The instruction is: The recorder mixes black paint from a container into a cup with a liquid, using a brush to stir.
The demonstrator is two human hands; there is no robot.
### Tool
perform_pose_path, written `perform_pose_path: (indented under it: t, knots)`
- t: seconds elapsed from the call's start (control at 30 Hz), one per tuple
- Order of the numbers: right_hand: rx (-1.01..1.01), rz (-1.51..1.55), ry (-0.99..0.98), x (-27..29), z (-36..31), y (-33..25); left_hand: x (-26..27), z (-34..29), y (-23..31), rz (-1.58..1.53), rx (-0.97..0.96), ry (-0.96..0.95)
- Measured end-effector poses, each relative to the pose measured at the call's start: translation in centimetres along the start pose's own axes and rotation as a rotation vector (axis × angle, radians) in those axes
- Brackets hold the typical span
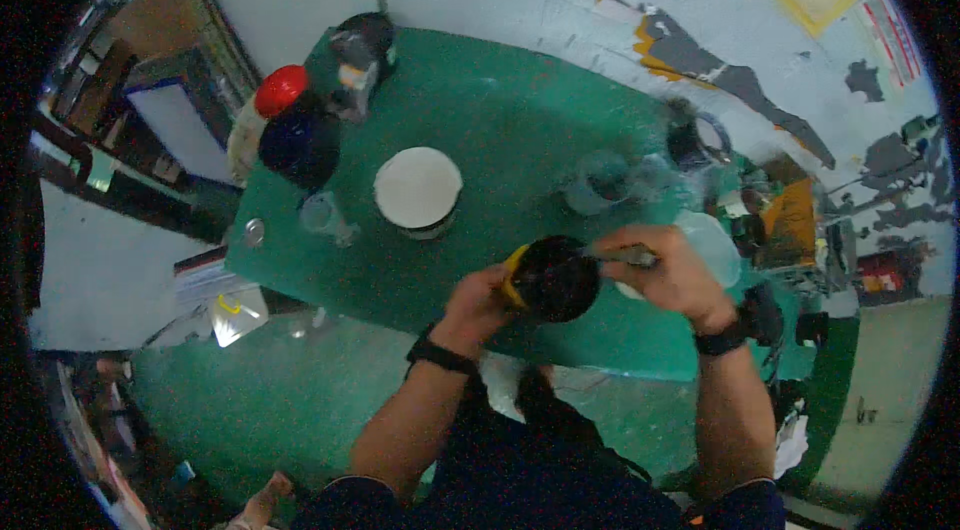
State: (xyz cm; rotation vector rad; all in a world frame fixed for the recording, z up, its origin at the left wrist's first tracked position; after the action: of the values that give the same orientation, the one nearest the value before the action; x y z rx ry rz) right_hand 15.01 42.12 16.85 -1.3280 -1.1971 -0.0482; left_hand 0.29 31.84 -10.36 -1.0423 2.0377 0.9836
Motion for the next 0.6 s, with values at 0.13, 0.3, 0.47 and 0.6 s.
perform_pose_path:
  t: [0.13,0.3,0.47,0.6]
  knots:
    - [-0.187,0.021,-0.041,0.2,-1.9,1.3,0.4,0.9,-0.1,-0.059,0.059,0.18]
    - [-0.245,0.242,-0.026,-1.8,-1.3,0.8,-0.4,0.7,-0.3,-0.213,0.059,-0.004]
    - [0.009,0.124,0.043,-0.6,0.4,-0.9,1.4,2.7,-1.2,-0.208,0.049,-0.035]
    - [-0.001,-0.015,-0.027,0.6,-1.3,-0.7,1.8,3.1,-1.8,-0.2,0.084,0.01]
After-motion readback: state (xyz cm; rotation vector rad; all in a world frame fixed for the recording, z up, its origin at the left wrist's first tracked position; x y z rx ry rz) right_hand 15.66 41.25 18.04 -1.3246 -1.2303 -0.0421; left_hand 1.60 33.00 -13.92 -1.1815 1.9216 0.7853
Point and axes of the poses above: each hand's wrist, its own z-axis towards the middle knuckle, its own x-axis out of the back of the hand, y = z × x, the point moved 7 cm from there along z, towards the middle knuckle, and after that the axes turned 1 degree about x, right-handed, at the moved point
